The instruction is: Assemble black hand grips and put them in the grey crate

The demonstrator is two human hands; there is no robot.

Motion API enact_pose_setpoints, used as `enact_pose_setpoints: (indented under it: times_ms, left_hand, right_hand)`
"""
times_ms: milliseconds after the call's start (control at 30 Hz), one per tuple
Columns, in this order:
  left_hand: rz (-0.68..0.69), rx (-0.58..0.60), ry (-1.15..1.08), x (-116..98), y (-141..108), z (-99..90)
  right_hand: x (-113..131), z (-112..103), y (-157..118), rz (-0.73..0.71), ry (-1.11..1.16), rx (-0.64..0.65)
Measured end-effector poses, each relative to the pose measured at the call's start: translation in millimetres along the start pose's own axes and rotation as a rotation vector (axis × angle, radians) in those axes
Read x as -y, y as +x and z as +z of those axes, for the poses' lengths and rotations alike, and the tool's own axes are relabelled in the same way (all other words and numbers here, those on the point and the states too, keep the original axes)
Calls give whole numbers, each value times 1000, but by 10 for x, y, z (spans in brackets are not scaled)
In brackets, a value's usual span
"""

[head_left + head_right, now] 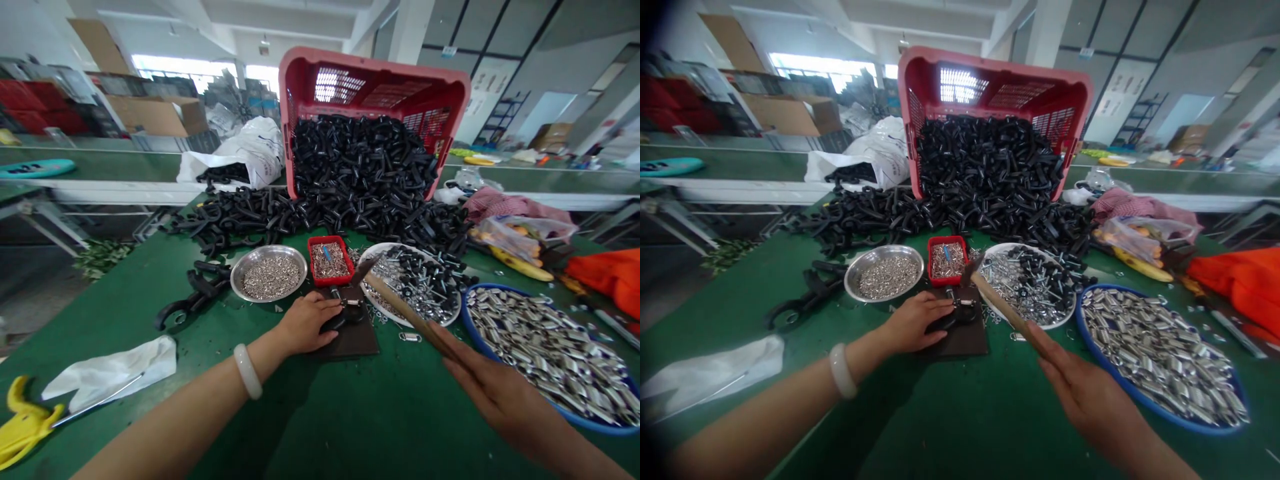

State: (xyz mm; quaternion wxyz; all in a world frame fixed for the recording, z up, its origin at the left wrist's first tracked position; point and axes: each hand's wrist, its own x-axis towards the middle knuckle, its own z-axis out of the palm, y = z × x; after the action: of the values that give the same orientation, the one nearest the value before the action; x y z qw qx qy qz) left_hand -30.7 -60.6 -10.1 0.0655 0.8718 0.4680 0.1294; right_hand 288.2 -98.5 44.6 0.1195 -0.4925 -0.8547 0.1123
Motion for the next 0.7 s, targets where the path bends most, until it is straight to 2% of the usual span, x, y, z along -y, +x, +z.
enact_pose_setpoints:
  times_ms: [100, 133, 167, 300, 333, 467, 633, 700]
  left_hand:
    - [-82, -66, -25, 15, -28, 44]
    - [-124, -92, -31, 20, -39, 62]
    - [-158, -107, -35, 25, -49, 77]
    - [-204, -76, -48, 39, -63, 88]
    - [-210, -67, -48, 39, -62, 80]
    - [-234, -52, -35, 29, -51, 50]
    - [-278, -35, -23, 13, -50, 42]
    - [-277, -33, -19, 17, -55, 47]
  right_hand:
    - [101, 58, -64, -4, -4, -237]
    - [123, 103, -85, -12, -9, -263]
    - [137, 149, -97, -26, -13, -243]
    - [160, 208, -61, -103, 16, 30]
    - [168, 191, -44, -104, 26, 43]
    - [184, 148, 1, -29, -1, -89]
    - [145, 159, 51, -45, -28, 87]
    - [151, 153, 57, -26, -25, 44]
